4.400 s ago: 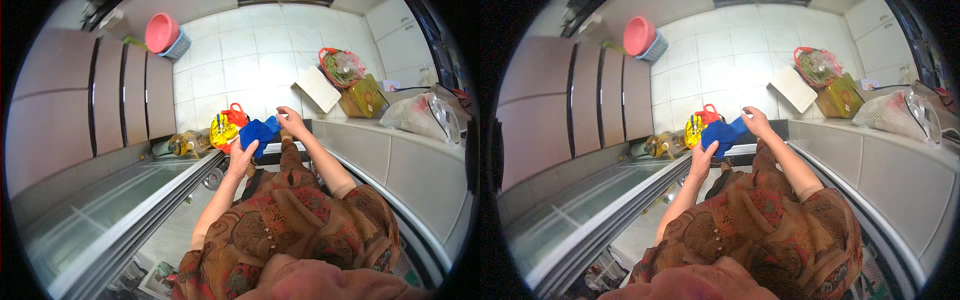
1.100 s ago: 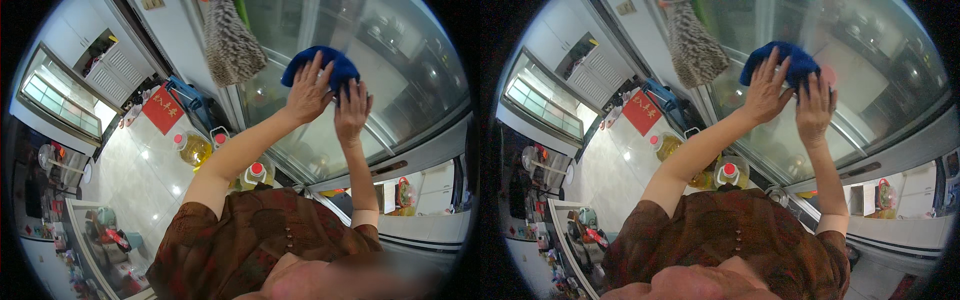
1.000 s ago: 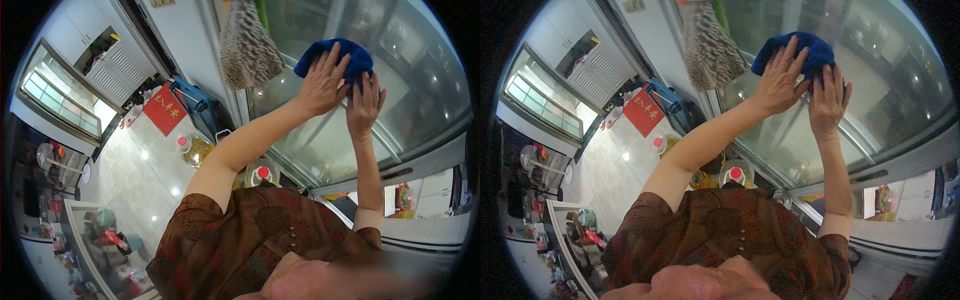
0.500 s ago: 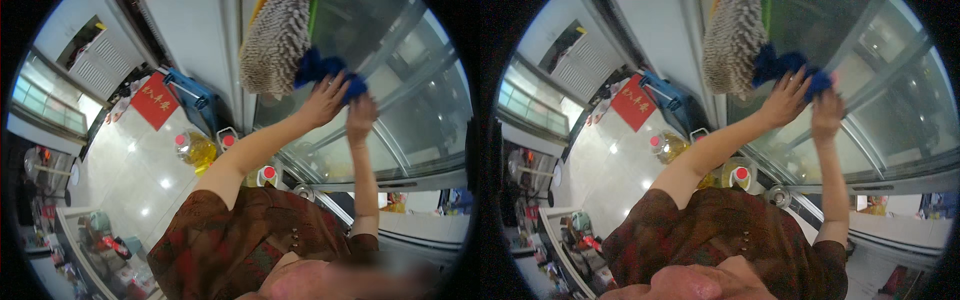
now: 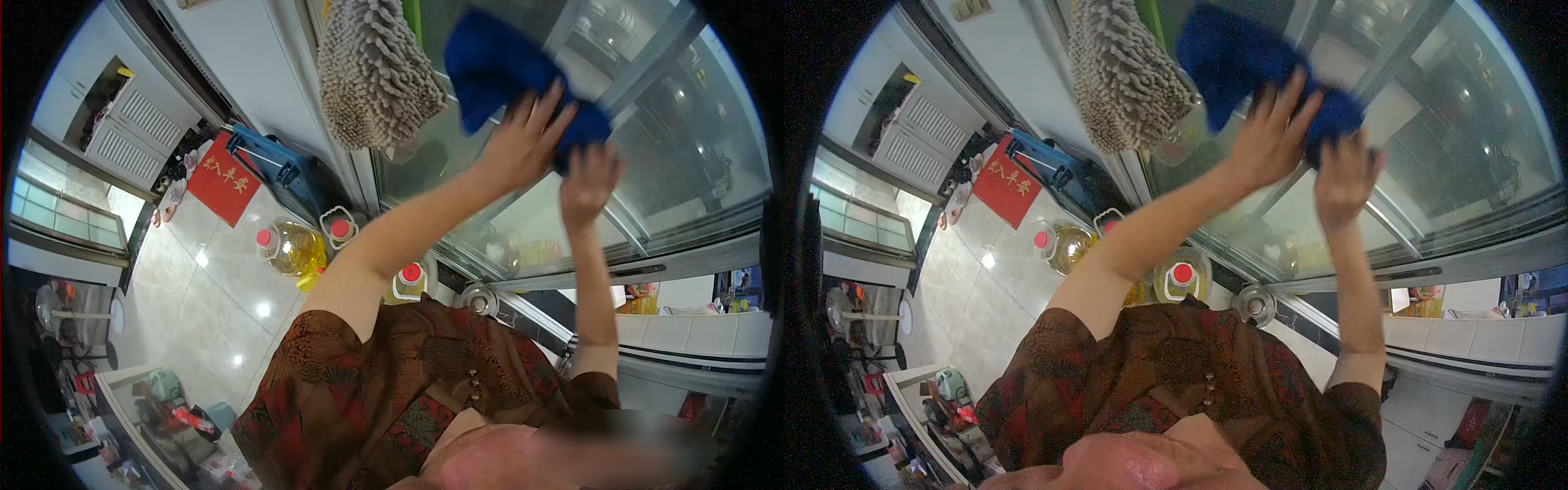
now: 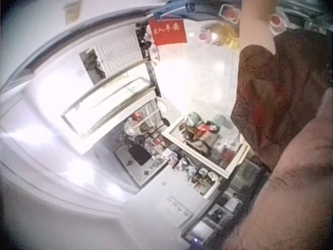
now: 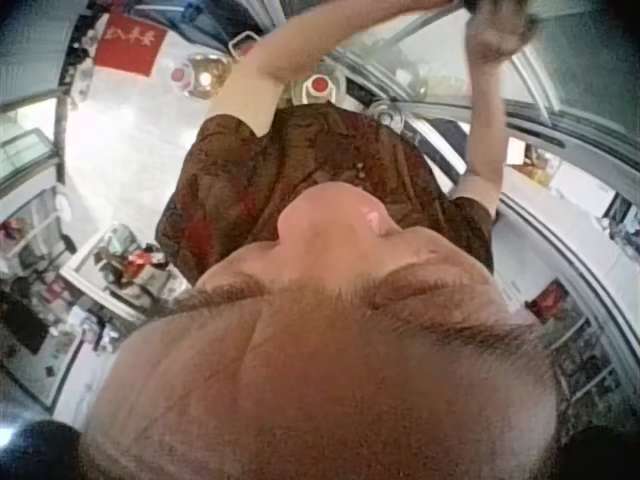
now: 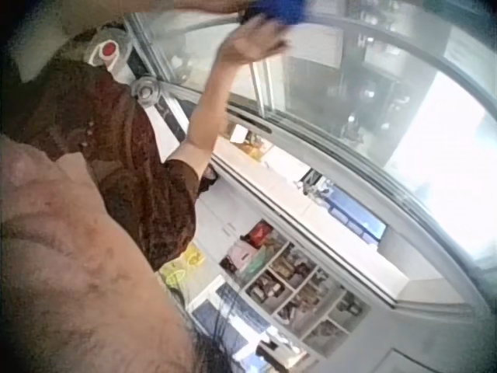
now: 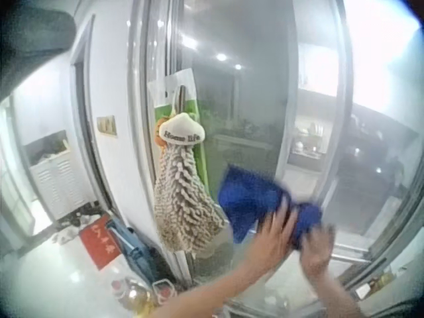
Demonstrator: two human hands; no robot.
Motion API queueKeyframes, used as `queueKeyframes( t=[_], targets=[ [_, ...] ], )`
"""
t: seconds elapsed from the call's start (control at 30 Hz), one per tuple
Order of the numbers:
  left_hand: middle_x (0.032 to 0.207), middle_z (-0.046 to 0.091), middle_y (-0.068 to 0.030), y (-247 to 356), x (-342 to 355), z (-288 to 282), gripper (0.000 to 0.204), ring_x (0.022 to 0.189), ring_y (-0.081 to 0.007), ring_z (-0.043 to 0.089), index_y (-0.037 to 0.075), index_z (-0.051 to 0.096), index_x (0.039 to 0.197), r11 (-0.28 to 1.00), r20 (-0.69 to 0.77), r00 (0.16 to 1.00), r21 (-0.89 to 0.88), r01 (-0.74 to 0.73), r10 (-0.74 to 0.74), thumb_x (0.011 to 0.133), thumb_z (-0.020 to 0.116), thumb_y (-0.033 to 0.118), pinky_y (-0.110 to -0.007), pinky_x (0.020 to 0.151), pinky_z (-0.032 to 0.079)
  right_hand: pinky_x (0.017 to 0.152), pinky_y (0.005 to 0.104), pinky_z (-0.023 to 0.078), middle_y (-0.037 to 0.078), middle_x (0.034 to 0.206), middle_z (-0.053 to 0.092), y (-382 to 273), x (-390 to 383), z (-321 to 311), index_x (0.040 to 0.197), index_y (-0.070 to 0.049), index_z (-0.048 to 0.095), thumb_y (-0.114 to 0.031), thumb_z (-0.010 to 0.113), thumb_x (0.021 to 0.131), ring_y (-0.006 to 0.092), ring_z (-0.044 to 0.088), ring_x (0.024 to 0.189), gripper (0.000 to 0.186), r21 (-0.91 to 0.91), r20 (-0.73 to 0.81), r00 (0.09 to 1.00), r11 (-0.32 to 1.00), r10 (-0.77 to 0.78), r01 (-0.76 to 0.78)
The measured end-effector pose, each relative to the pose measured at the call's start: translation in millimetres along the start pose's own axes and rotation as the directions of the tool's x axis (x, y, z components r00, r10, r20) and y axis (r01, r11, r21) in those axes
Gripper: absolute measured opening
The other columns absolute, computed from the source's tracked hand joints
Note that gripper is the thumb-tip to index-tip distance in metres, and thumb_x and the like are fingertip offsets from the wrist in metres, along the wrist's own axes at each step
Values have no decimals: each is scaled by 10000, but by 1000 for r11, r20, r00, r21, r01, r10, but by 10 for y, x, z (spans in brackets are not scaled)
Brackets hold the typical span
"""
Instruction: Using a cloth to clean a sliding glass door and the surrounding frame.
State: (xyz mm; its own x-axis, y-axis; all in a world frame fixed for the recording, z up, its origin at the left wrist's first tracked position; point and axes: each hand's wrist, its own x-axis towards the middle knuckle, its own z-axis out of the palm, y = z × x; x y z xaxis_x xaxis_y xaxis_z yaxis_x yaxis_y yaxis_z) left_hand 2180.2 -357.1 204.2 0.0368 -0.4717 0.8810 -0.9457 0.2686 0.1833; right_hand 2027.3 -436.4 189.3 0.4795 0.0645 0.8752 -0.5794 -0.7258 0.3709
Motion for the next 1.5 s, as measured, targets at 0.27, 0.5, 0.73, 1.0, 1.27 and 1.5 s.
queueKeyframes(
  t=[0.27,0.5,0.73,1.0,1.27,1.5],
  targets=[
    [1449,280,-241,247,-1676,648,675,1153,-482,424,-18,395,1328,972,274,938,-35,232,-214,703,638,60,-471,1004,374,1030,515,337,170,1143,596,-484,-1130,-238,911,24,652,-31,621,724,353,492,1223,197,413,381,924,898,-19,-152],
    [1355,395,-214,531,-1372,506,544,1177,-442,395,-17,455,1245,847,-3,874,-249,470,-486,713,566,4,-500,998,333,924,456,426,220,1148,587,-545,-911,-240,1005,51,645,19,639,733,399,539,1059,274,636,343,924,683,167,-360],
    [1023,613,-259,592,-1651,339,365,971,-415,578,-11,505,1200,386,204,477,-366,847,-855,863,474,125,-412,844,445,914,411,422,169,1184,598,-851,-780,-453,1051,33,641,14,598,790,348,547,1046,265,719,436,887,535,151,-444],
    [889,644,-64,661,-2379,-962,303,814,-111,566,-37,595,1066,-31,322,189,-570,821,-928,913,526,215,-311,742,471,958,389,412,163,1192,593,-1873,-734,-865,1106,5,614,-43,569,861,315,551,1107,254,755,603,797,299,34,-584],
    [914,622,-10,775,-3523,-2954,256,787,-91,564,48,590,1115,-169,218,-5,-740,652,-976,929,535,215,-271,693,485,970,362,401,159,1177,591,-3757,-277,-1685,1119,-2,599,-65,556,878,308,552,1117,253,794,604,763,99,-231,-599],
    [942,621,-25,1006,-3947,-4666,249,847,-104,574,28,604,1081,-82,58,-62,-840,536,-996,882,578,176,-263,761,479,910,350,440,170,1147,580,-5049,216,-2254,1193,-7,550,-78,573,877,289,584,1040,325,839,470,740,-17,-481,-544]
  ],
)
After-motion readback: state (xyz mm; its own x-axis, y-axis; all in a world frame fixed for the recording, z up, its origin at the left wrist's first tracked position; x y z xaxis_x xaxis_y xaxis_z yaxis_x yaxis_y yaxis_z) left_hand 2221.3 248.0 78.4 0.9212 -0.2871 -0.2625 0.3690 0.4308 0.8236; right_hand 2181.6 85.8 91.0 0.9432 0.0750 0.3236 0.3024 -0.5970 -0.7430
